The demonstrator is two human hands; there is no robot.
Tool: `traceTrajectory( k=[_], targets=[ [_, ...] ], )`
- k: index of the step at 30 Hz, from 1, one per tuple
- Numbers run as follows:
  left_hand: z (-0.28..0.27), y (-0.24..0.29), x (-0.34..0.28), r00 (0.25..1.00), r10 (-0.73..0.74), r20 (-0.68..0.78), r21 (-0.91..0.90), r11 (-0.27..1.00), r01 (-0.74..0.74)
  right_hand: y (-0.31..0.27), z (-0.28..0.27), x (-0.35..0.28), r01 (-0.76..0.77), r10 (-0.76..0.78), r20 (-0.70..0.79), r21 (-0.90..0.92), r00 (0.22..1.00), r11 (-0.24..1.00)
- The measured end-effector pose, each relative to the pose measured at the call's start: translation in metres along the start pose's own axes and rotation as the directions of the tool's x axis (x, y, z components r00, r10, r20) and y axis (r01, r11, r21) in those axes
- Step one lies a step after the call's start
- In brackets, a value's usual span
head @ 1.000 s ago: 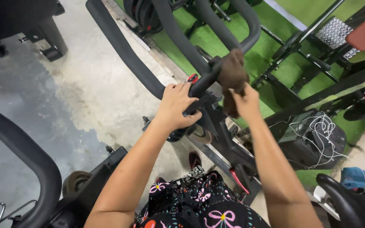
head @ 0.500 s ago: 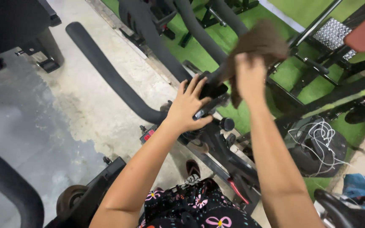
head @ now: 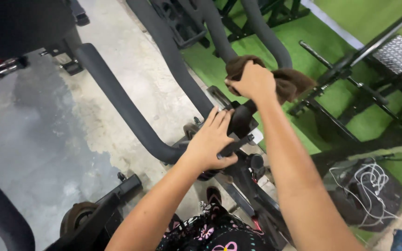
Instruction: Cleaning several pieces of gym equipment including a leg press machine and stationary exercise bikes using a spray bottle and a cloth.
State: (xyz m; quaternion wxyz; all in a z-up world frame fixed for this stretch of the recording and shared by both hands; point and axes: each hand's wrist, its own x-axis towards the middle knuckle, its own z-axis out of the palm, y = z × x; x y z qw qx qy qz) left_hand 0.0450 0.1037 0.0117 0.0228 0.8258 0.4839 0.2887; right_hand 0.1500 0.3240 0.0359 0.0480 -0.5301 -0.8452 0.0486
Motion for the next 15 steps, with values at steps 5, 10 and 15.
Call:
traceTrajectory(
  k=[5, 10, 15],
  targets=[
    [-0.003, 0.004, 0.004, 0.998, -0.027, 0.053, 0.042, 0.999, 0.025, 0.047, 0.024, 0.043, 0.094, -0.143, 0.139, 0.312, 0.98, 0.946],
    [0.004, -0.002, 0.0, 1.0, -0.022, 0.011, 0.015, 1.0, 0.022, 0.063, 0.041, 0.04, 0.206, -0.293, 0.054, 0.59, 0.955, 0.78],
    [0.009, -0.007, -0.002, 1.0, 0.004, -0.011, 0.071, 0.997, -0.003, 0.034, 0.038, -0.021, 0.154, -0.035, -0.311, 0.368, 0.95, 0.917]
  ],
)
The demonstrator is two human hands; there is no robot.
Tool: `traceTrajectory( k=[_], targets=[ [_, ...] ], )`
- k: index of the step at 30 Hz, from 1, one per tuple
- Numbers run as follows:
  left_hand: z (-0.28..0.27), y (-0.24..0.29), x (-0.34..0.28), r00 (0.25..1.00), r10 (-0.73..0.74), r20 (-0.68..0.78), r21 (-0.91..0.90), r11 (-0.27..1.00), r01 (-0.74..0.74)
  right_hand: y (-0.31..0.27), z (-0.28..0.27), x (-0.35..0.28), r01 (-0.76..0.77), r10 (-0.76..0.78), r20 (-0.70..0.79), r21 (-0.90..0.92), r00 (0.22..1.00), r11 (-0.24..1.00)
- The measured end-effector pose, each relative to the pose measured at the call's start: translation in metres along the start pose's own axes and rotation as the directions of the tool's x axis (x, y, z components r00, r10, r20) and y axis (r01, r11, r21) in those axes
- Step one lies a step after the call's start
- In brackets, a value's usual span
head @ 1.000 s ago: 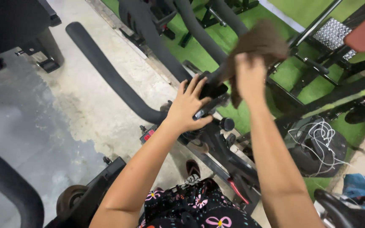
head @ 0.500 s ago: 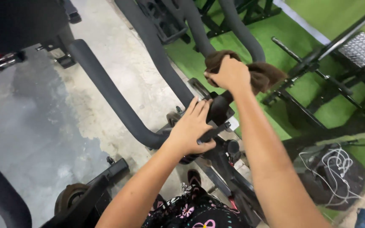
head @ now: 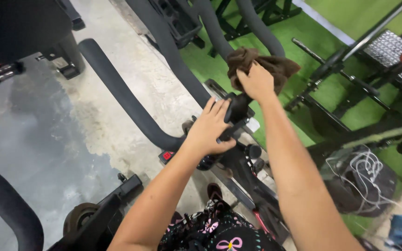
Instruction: Cleaning several pieces of gym equipment including a leg press machine and stationary exercise bikes using a spray bottle and a cloth.
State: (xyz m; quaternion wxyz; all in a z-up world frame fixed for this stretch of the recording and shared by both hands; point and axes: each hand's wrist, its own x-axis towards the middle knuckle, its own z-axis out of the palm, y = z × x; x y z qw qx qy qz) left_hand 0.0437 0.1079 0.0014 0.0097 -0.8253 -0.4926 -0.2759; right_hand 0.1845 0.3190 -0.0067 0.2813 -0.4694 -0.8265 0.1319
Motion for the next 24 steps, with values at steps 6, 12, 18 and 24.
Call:
traceTrajectory(
  k=[6, 12, 18, 24],
  targets=[
    [0.002, -0.003, -0.001, 0.998, 0.04, 0.041, 0.105, 0.993, -0.044, -0.012, -0.006, -0.044, 0.013, 0.007, -0.157, 0.13, 0.988, 0.991],
    [0.009, -0.009, -0.005, 0.998, 0.059, -0.021, 0.03, 0.998, -0.058, -0.011, -0.021, -0.1, -0.15, 0.191, -0.158, 0.24, 0.969, 0.959],
    [0.002, -0.006, -0.006, 0.998, 0.057, 0.015, -0.007, 0.998, -0.057, 0.043, -0.045, -0.14, -0.391, 0.377, 0.208, 0.764, 0.903, 0.513],
    [0.01, -0.007, -0.001, 0.999, 0.051, -0.005, -0.023, 0.998, -0.051, 0.076, -0.08, -0.119, -0.124, 0.456, 0.165, 0.985, 0.875, -0.119]
  ],
)
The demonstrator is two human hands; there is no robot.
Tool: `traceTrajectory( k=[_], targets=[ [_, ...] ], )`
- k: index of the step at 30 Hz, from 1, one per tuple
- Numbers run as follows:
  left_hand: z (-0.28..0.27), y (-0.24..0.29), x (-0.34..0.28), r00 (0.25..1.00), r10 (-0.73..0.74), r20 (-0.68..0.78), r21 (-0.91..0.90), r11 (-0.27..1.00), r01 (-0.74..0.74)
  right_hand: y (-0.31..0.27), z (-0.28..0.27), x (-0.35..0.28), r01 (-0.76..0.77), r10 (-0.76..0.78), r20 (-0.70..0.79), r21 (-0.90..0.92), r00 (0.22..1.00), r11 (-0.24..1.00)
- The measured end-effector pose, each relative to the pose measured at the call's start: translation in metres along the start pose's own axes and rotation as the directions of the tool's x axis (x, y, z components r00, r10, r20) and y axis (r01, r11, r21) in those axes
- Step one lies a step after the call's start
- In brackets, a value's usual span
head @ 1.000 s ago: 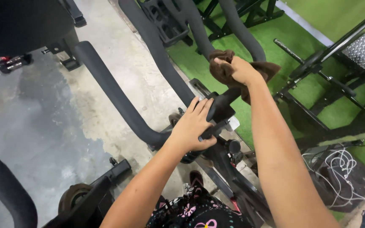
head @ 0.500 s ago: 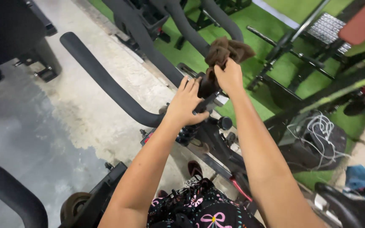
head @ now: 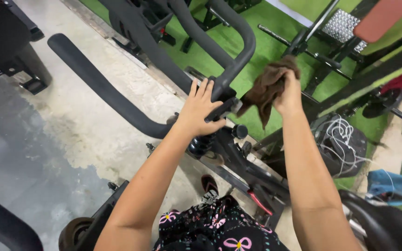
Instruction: Cleaning several pieces of gym equipment including a leg press machine and stationary exercise bikes using a spray bottle and a cloth.
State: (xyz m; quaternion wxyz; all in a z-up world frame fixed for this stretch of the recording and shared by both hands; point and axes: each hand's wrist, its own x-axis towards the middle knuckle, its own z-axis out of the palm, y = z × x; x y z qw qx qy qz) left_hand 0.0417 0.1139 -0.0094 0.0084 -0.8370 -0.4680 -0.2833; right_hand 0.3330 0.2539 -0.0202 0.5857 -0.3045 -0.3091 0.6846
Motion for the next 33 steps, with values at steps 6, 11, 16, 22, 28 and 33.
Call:
traceTrajectory(
  k=[6, 11, 16, 22, 28, 33],
  targets=[
    [0.011, 0.008, 0.028, 0.996, -0.057, -0.062, -0.108, 0.993, 0.05, 0.026, 0.029, 0.076, 0.17, -0.312, -0.021, -0.803, 0.95, 0.571],
    [0.026, -0.003, 0.054, 0.995, -0.1, 0.022, -0.152, 0.983, 0.102, 0.119, -0.01, 0.162, 0.409, -0.247, 0.49, -0.856, 0.836, -0.316],
    [0.036, -0.002, 0.064, 0.981, -0.186, 0.047, -0.194, 0.962, 0.192, 0.084, 0.038, 0.177, 0.048, -0.002, 0.048, -0.996, 0.999, -0.069],
    [0.024, 0.005, 0.065, 0.96, -0.248, 0.128, -0.172, 0.948, 0.268, 0.06, 0.085, 0.192, -0.151, 0.009, -0.159, -0.951, 0.987, -0.271],
    [0.024, 0.011, 0.069, 0.943, -0.312, 0.118, -0.155, 0.932, 0.328, 0.046, 0.083, 0.207, -0.072, -0.172, -0.03, -0.966, 0.985, -0.248],
    [0.022, 0.016, 0.067, 0.95, -0.3, 0.088, -0.152, 0.939, 0.31, 0.062, 0.002, 0.267, 0.271, -0.169, 0.289, -0.955, 0.942, -0.121]
  ],
)
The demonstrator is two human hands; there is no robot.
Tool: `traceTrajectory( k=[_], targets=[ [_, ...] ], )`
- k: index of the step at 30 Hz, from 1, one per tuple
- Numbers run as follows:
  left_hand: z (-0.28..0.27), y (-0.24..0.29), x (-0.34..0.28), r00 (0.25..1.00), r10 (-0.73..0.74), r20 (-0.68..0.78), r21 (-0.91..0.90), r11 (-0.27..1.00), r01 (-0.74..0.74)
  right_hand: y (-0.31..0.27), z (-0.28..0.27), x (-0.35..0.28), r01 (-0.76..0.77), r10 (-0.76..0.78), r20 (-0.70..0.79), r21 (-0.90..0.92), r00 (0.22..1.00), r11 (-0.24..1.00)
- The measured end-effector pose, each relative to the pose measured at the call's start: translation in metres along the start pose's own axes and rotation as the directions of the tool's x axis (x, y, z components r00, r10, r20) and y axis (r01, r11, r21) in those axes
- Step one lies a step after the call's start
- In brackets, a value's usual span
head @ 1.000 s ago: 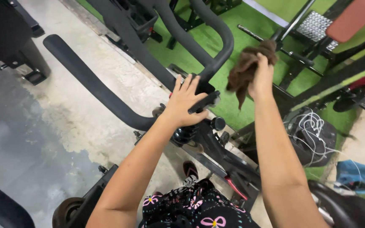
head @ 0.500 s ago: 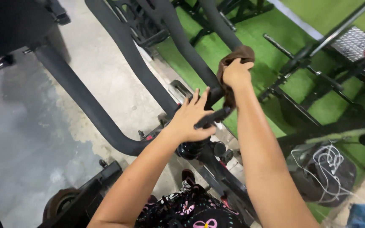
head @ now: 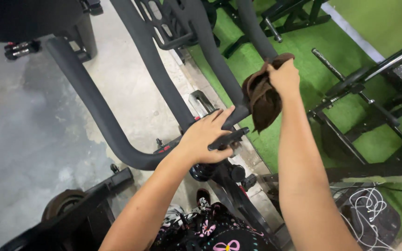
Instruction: Cleaning several pieces of gym equipment including a leg press machine and stationary exercise bikes using a spray bottle and a cloth.
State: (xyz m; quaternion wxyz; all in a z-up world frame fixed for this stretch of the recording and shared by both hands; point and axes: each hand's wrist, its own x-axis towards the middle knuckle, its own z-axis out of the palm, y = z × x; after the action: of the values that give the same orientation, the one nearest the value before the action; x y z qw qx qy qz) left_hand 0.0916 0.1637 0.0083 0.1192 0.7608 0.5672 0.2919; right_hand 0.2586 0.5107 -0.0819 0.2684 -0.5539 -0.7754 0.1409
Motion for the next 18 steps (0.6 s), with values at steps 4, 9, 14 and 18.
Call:
traceTrajectory(
  k=[4, 9, 14, 18],
  targets=[
    [-0.005, 0.005, 0.001, 1.0, -0.007, 0.009, -0.002, 1.0, 0.007, 0.029, 0.0, -0.003, -0.02, -0.06, 0.13, 0.544, 0.99, 0.839],
    [-0.01, 0.011, 0.002, 0.998, -0.058, 0.012, -0.027, 0.998, 0.058, 0.033, -0.005, -0.032, -0.43, 0.206, 0.417, 0.903, 0.885, 0.019],
    [-0.008, 0.008, 0.001, 0.999, -0.04, -0.012, -0.047, 0.998, 0.039, 0.043, -0.007, -0.08, -0.268, 0.129, 0.236, 0.882, 0.963, 0.387],
    [-0.014, 0.014, 0.005, 0.998, -0.059, 0.012, -0.056, 0.997, 0.059, 0.045, -0.015, -0.088, -0.15, -0.072, 0.245, 0.772, 0.967, 0.618]
  ],
)
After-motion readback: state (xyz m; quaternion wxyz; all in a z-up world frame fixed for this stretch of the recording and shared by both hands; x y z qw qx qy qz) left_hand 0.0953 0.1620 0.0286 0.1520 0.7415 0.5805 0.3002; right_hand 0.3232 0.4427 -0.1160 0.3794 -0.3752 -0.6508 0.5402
